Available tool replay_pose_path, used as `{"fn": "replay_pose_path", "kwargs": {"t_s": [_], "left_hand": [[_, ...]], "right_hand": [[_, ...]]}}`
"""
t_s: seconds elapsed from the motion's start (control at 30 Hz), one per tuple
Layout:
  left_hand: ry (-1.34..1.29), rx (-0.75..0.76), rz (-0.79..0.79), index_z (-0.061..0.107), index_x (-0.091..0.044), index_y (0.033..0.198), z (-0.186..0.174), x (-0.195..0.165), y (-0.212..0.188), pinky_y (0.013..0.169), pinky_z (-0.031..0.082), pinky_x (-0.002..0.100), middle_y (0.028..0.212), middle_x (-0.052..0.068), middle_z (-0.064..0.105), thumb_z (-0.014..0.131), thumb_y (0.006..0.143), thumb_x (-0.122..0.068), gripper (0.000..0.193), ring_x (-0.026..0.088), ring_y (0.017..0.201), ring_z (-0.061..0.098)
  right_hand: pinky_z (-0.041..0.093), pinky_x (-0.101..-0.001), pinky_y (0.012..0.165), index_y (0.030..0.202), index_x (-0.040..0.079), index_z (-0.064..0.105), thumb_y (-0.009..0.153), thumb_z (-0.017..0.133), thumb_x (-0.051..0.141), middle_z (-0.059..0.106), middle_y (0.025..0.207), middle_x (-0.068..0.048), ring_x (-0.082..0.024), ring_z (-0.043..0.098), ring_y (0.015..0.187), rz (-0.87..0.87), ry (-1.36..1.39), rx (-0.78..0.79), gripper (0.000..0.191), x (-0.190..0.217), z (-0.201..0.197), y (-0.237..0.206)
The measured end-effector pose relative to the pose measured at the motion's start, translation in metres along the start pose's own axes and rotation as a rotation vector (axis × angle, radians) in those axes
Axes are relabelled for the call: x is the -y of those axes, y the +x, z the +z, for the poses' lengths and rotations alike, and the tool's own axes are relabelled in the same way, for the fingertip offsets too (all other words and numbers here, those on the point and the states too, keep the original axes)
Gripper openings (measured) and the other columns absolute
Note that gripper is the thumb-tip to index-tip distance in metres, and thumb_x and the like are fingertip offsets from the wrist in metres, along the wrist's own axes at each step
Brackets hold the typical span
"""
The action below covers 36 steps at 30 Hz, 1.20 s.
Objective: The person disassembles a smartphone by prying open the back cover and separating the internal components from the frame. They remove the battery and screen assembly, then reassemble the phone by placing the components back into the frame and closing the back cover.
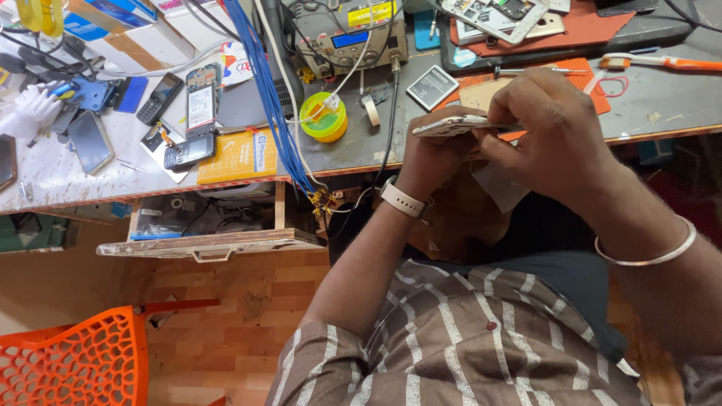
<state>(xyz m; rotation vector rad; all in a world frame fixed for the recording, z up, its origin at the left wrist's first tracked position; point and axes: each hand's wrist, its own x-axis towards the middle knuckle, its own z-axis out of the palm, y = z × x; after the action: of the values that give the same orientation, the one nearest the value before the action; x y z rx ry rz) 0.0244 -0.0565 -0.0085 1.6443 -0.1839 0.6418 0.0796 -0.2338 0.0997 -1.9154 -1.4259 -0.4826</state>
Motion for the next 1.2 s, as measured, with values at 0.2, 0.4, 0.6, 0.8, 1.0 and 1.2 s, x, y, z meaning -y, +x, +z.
{"fn": "replay_pose_path", "kwargs": {"t_s": [0.2, 0.4, 0.6, 0.8, 1.0, 1.2], "left_hand": [[-0.068, -0.144, -0.022, 0.072, 0.000, 0.107, 0.001, 0.005, 0.004, 0.074, 0.058, 0.027, 0.098, 0.005, 0.076, 0.076, 0.093, -0.005, 0.016, 0.010, 0.087, 0.071], [-0.418, -0.196, -0.153, 0.071, 0.000, 0.106, 0.005, 0.014, 0.012, 0.071, 0.056, 0.028, 0.096, 0.003, 0.073, 0.078, 0.095, -0.009, 0.016, 0.009, 0.085, 0.067], [-0.332, -0.156, -0.207, 0.069, 0.005, 0.100, -0.001, 0.022, 0.011, 0.071, 0.057, 0.030, 0.093, 0.005, 0.072, 0.081, 0.096, -0.009, 0.019, 0.011, 0.084, 0.067], [-0.640, 0.049, -0.304, 0.064, 0.004, 0.123, -0.017, 0.015, 0.014, 0.096, 0.056, 0.035, 0.116, 0.012, 0.071, 0.085, 0.090, -0.014, 0.043, 0.019, 0.108, 0.068], [-1.095, 0.002, -0.324, 0.059, 0.006, 0.129, -0.018, 0.018, 0.021, 0.104, 0.054, 0.048, 0.122, 0.018, 0.070, 0.074, 0.099, -0.039, 0.056, 0.029, 0.115, 0.069], [-1.113, -0.252, -0.456, 0.059, -0.001, 0.129, -0.019, 0.025, 0.029, 0.097, 0.057, 0.047, 0.119, 0.013, 0.071, 0.064, 0.109, -0.033, 0.038, 0.026, 0.110, 0.070]], "right_hand": [[0.052, -0.0444, 0.077, 0.105, -0.001, 0.058, 0.077, 0.087, 0.008, 0.062, 0.099, -0.016, -0.034, 0.062, 0.091, -0.045, 0.026, 0.008, 0.041, 0.019, -0.004, 0.008], [0.054, -0.0493, 0.087, 0.122, -0.002, 0.058, 0.073, 0.083, 0.013, 0.063, 0.115, -0.023, -0.042, 0.063, 0.106, -0.057, -0.063, -0.015, 0.057, 0.022, -0.002, -0.001], [0.055, -0.0433, 0.088, 0.107, 0.004, 0.071, 0.100, 0.077, 0.013, 0.071, 0.104, -0.014, -0.034, 0.068, 0.098, 0.090, 0.007, 0.002, 0.013, 0.007, 0.013, -0.014], [0.049, -0.0369, 0.075, 0.108, 0.001, 0.072, 0.108, 0.070, 0.022, 0.066, 0.089, -0.012, -0.023, 0.062, 0.084, 0.404, 0.249, 0.027, 0.020, -0.011, 0.017, -0.019], [0.052, -0.0313, 0.085, 0.114, 0.000, 0.070, 0.114, 0.060, 0.025, 0.068, 0.103, -0.011, -0.014, 0.062, 0.095, 0.533, 0.735, 0.017, 0.027, -0.040, -0.001, -0.030], [0.058, -0.0379, 0.105, 0.107, 0.001, 0.065, 0.116, 0.056, 0.025, 0.065, 0.122, -0.015, -0.021, 0.066, 0.118, 0.484, 1.077, -0.152, 0.028, -0.060, -0.031, -0.049]]}}
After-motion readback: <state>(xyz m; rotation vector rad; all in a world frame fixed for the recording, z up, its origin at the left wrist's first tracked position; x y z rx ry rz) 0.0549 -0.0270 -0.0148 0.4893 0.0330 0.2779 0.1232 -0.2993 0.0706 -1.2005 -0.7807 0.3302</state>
